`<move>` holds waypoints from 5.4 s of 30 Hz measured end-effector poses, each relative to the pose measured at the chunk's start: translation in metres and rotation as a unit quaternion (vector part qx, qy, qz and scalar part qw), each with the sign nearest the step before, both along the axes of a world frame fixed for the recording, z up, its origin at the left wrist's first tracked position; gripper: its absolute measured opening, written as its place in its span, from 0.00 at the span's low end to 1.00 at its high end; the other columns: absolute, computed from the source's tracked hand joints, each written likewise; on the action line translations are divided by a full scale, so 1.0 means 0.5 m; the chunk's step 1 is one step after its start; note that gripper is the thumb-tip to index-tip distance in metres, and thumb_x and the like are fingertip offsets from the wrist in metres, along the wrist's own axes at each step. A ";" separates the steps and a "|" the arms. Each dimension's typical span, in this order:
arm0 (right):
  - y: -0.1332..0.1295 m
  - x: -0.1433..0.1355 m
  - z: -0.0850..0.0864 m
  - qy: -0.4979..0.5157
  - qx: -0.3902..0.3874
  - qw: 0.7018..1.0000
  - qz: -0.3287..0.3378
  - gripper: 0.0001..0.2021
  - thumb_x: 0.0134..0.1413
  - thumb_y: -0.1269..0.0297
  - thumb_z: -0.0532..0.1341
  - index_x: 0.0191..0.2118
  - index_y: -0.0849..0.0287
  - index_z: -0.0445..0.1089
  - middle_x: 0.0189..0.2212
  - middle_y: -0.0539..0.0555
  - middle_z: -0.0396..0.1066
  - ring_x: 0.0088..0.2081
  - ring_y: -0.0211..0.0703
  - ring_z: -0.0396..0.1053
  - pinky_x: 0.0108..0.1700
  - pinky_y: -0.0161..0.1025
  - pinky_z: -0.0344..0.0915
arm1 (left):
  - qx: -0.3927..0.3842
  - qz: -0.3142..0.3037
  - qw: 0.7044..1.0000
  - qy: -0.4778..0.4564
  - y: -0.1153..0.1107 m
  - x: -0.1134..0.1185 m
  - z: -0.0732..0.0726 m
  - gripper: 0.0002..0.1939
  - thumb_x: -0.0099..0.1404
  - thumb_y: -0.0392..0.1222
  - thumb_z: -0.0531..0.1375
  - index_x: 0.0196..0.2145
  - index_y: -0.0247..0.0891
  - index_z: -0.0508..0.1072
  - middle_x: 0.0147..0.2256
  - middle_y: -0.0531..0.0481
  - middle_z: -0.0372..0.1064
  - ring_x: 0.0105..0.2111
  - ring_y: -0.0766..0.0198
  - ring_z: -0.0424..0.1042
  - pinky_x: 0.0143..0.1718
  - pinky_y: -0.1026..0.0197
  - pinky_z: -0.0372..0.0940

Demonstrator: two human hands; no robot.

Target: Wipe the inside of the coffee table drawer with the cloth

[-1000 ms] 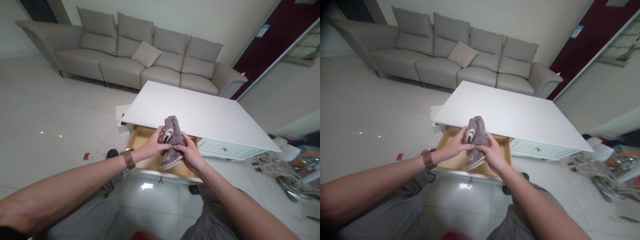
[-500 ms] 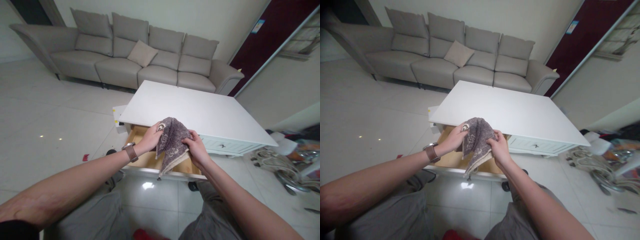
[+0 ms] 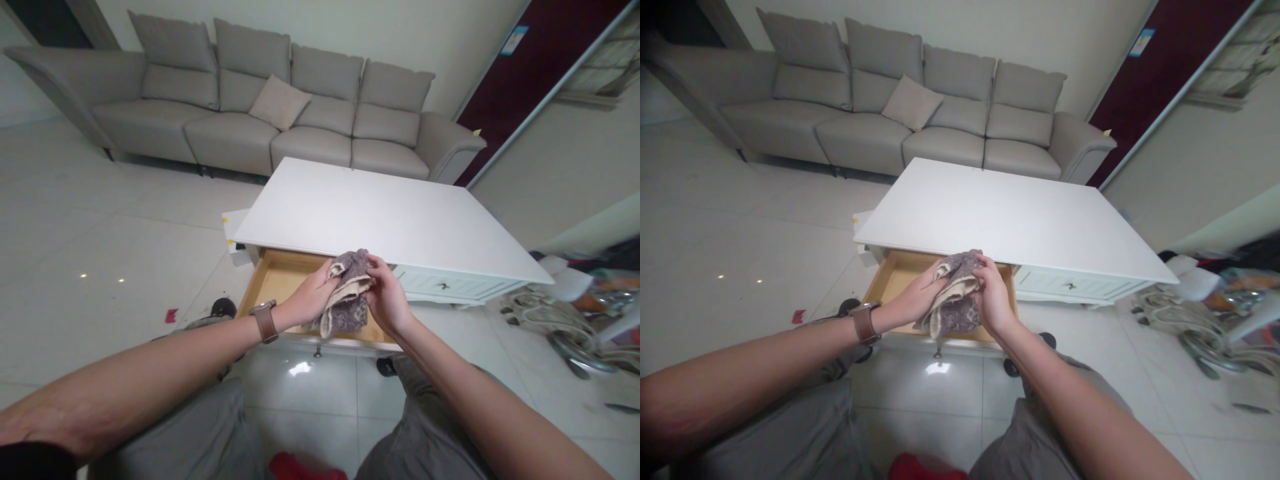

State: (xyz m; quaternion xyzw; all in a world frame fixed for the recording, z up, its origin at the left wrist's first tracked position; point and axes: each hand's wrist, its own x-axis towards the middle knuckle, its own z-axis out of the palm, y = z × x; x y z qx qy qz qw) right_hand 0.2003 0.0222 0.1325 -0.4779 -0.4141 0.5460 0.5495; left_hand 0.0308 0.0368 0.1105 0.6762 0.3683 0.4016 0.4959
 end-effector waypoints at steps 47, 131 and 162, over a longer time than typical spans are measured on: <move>0.025 0.080 0.036 -0.266 0.024 0.926 0.266 0.19 0.52 0.48 0.69 0.42 0.57 0.75 0.39 0.52 0.77 0.40 0.47 0.73 0.43 0.42 0.67 | -0.151 -0.106 0.983 -0.013 0.015 -0.052 0.028 0.27 0.53 0.43 0.73 0.50 0.35 0.76 0.49 0.42 0.78 0.49 0.50 0.76 0.56 0.47 0.66; -0.001 0.019 -0.013 0.016 -0.087 0.994 0.068 0.22 0.40 0.58 0.76 0.44 0.56 0.76 0.44 0.55 0.81 0.46 0.54 0.77 0.54 0.49 0.70 | -0.301 0.065 0.928 -0.208 0.026 -0.040 0.014 0.28 0.54 0.45 0.69 0.52 0.35 0.75 0.43 0.44 0.81 0.45 0.50 0.78 0.52 0.48 0.70; -0.004 0.019 -0.020 0.006 -0.095 0.993 0.067 0.22 0.39 0.58 0.76 0.43 0.56 0.76 0.43 0.55 0.80 0.47 0.54 0.76 0.54 0.49 0.70 | -0.371 0.070 0.894 -0.243 0.025 -0.038 0.020 0.19 0.67 0.51 0.60 0.49 0.36 0.79 0.44 0.43 0.82 0.46 0.51 0.79 0.53 0.49 0.73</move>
